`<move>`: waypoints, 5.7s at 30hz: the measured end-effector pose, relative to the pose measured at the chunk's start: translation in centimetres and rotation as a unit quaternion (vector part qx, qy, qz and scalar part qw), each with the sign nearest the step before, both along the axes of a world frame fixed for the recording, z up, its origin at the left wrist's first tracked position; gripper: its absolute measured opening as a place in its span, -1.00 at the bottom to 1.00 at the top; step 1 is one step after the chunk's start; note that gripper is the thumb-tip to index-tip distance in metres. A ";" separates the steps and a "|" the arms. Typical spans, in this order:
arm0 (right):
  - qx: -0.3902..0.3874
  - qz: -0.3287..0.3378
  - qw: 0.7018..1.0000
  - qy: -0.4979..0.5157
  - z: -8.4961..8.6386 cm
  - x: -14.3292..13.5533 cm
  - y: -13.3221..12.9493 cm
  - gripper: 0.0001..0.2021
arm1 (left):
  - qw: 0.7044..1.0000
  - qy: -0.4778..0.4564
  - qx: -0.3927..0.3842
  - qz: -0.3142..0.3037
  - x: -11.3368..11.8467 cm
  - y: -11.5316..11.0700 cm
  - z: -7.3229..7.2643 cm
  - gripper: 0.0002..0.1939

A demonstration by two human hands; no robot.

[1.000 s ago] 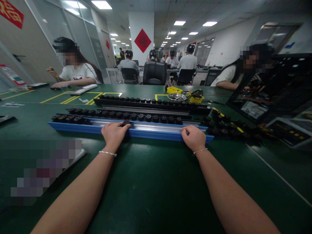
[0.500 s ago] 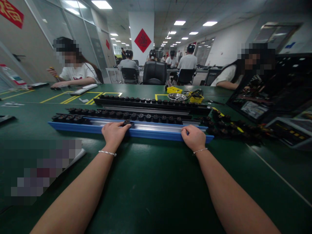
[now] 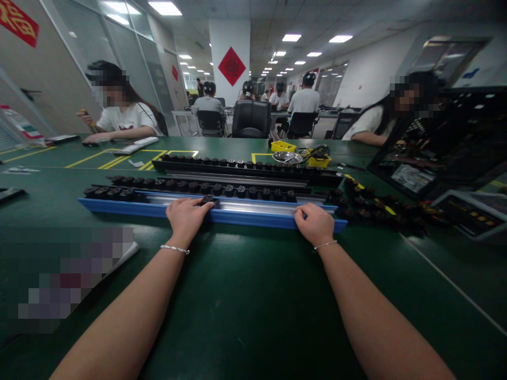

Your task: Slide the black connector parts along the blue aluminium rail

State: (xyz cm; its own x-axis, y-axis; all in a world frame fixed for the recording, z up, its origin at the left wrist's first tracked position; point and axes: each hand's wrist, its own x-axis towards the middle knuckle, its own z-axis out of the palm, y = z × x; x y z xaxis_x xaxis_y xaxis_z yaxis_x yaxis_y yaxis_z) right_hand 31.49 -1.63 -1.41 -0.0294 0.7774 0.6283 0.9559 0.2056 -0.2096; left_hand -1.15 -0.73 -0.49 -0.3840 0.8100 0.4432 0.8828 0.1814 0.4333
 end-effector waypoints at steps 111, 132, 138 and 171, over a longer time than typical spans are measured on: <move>-0.007 -0.009 1.000 -0.006 -0.1 0.0 0.1 -0.76 | 0.990 0.040 -0.002 -0.137 0.8 0.1 -0.6 -0.64; -0.014 -0.002 1.000 -0.008 0.1 0.0 0.0 -0.75 | 0.987 0.035 -0.014 -0.155 1.2 -0.2 -0.1 -0.72; -0.009 -0.009 1.000 -0.013 0.1 -0.1 0.0 -0.75 | 0.986 0.027 -0.023 -0.165 1.1 -0.2 0.0 -0.72; -0.014 -0.002 1.000 -0.009 0.0 0.0 0.1 -0.75 | 0.968 0.037 -0.035 -0.246 1.2 -0.4 -0.1 -0.68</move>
